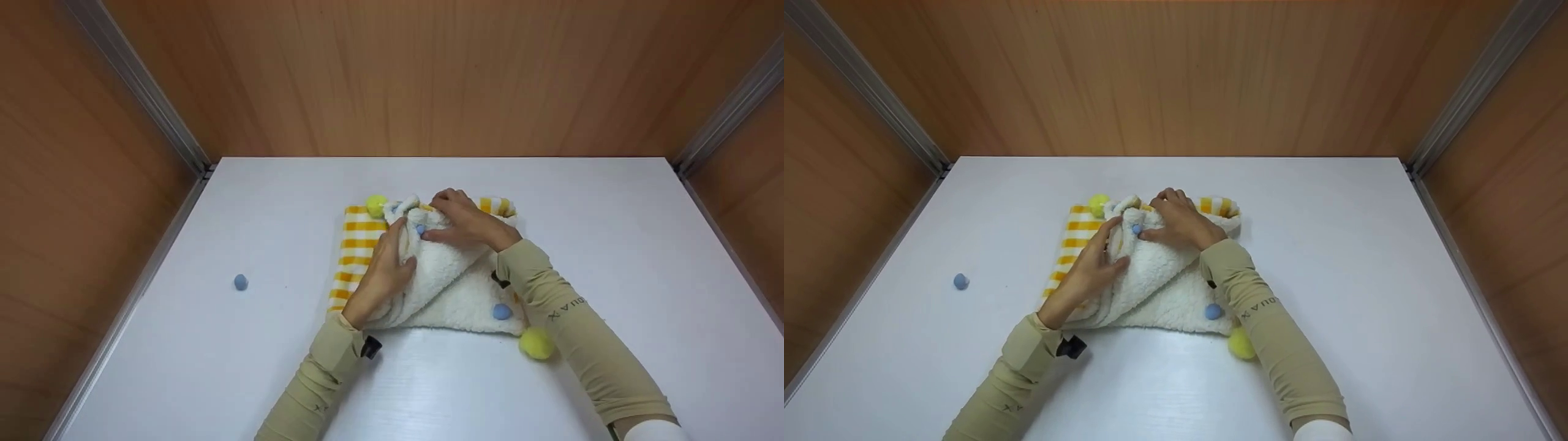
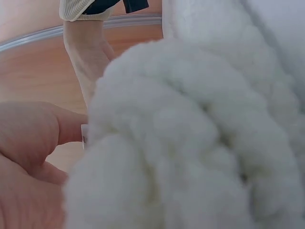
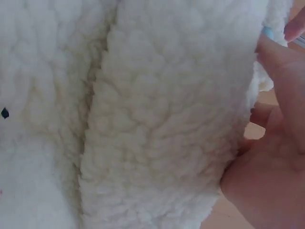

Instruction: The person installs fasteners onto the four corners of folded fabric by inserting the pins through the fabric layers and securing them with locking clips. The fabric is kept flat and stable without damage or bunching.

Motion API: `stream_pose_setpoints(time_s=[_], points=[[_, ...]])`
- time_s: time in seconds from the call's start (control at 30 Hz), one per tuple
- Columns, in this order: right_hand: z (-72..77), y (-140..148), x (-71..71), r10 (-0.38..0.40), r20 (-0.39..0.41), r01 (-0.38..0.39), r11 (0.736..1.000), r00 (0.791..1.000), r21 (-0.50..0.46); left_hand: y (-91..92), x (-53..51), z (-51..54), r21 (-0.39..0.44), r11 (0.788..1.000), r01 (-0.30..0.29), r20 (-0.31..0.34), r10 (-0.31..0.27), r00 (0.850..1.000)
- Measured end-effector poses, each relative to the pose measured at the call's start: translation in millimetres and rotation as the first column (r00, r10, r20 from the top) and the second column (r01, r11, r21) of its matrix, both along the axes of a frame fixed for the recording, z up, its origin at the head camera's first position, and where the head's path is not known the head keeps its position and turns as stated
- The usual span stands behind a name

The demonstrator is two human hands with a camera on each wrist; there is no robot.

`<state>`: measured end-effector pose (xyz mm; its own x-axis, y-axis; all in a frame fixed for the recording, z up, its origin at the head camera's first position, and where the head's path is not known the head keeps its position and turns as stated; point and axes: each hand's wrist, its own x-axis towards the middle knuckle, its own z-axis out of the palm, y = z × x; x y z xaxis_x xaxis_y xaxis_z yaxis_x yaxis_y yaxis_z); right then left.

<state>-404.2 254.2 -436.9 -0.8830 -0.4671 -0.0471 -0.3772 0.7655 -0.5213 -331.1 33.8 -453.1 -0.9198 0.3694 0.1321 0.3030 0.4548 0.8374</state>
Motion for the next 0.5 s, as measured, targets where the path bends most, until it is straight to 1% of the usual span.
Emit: stream_pose_setpoints(time_s=[0.17, 0.27, 0.37, 0.5], points=[[1.6, 7.0, -0.7, -0.014, 0.052, 0.017, 0.998, 0.999, -0.052, 4.5, 2.0, -0.4, 0.014, 1.0, 0.012, -0.043, -0.012, 0.999], [5.2, 11.3, -0.1, -0.01, 0.064, 0.016, 0.995, 0.998, -0.098, 7.1, 3.6, 0.2, 0.019, 1.0, 0.016, -0.059, -0.015, 0.998], [9.8, 16.3, 1.5, 0.026, 0.063, -0.017, 0.99, 0.998, -0.14, 9.6, 5.0, 1.9, 0.027, 0.999, 0.024, -0.085, -0.021, 0.996], [14.6, 22.5, 4.3, 0.087, 0.035, -0.08, 0.985, 0.996, -0.152, 12.6, 7.0, 4.1, 0.053, 0.998, 0.044, -0.108, -0.038, 0.993]])
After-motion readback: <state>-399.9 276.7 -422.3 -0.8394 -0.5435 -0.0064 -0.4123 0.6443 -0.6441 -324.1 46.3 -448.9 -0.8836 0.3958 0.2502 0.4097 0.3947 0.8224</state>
